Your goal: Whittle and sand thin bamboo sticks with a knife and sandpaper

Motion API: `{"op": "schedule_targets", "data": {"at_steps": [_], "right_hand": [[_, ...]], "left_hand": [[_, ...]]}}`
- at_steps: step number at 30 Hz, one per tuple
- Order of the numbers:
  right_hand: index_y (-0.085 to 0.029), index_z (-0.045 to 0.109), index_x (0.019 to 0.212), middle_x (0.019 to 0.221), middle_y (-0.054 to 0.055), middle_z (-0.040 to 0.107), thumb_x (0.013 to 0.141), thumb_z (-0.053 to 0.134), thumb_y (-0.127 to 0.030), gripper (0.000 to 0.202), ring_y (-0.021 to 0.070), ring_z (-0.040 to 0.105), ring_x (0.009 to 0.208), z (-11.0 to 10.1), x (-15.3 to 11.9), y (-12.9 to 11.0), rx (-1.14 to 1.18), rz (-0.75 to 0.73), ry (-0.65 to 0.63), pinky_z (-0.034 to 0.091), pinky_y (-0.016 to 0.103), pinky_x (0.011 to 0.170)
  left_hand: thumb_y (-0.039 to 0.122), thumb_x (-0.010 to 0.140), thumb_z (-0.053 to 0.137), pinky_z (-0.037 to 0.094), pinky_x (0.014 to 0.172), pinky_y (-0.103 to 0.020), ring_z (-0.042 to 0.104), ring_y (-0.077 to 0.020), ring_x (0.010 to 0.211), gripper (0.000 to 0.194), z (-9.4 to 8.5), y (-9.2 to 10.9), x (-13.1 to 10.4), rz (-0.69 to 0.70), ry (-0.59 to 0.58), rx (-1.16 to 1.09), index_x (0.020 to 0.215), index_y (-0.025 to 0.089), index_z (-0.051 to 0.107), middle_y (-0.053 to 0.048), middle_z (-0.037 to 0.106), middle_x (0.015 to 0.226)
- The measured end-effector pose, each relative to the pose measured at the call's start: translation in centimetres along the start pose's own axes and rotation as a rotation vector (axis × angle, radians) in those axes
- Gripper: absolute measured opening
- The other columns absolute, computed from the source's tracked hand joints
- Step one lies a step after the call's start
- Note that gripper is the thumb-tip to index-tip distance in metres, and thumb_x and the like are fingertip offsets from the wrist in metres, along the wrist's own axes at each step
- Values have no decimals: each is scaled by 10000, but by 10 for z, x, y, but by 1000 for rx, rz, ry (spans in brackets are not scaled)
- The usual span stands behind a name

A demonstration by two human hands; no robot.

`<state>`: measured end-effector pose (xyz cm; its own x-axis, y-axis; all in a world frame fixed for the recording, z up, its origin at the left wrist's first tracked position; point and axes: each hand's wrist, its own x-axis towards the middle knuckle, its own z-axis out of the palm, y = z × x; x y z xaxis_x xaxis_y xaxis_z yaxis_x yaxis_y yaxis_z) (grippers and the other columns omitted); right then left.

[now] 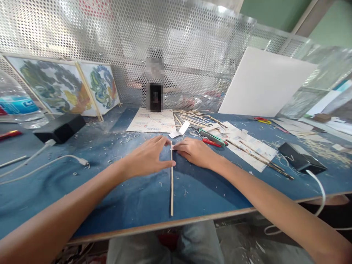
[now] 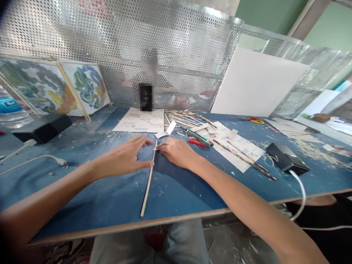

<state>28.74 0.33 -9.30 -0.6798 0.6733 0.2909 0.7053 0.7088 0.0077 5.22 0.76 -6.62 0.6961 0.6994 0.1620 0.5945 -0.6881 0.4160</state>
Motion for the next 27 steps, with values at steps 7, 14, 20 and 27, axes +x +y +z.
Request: {"op": "schedule_targets", "data": {"at_steps": [7,14,20,27], "right_hand": [[-152,682,1168,987,107,738,1023,469,-192,261,250,634,981,-3,14,-8,-234,-12,-32,428,356,805],[-94,684,1103,952,135,730,985,493,-113,225,227,655,897,-3,31,-6,-317,-139,-180,440,341,793],[-56,700,1000,887,158,726,983,474,-97,230,246,662,861,3,34,-15,-363,-136,-222,436,350,753],[-55,698,962,844,153,722,978,483,-93,219,255,661,846,-2,28,-33,-378,-146,-238,412,362,725]], "left_hand": [[669,779,664,181,1195,-510,235,-377,1500,1018,8,-27,11,86,-83,52,1573,196,238,-172,303,1630],[714,815,585,134,1201,-509,271,-368,1491,1008,11,-33,16,95,-159,57,1589,184,216,-173,348,1613],[706,806,604,28,1209,-538,308,-359,1478,983,13,-36,17,72,-162,54,1574,197,260,-178,341,1616],[725,790,594,10,1203,-562,310,-369,1476,1000,13,-37,18,46,-163,86,1566,177,282,-200,381,1589]]}}
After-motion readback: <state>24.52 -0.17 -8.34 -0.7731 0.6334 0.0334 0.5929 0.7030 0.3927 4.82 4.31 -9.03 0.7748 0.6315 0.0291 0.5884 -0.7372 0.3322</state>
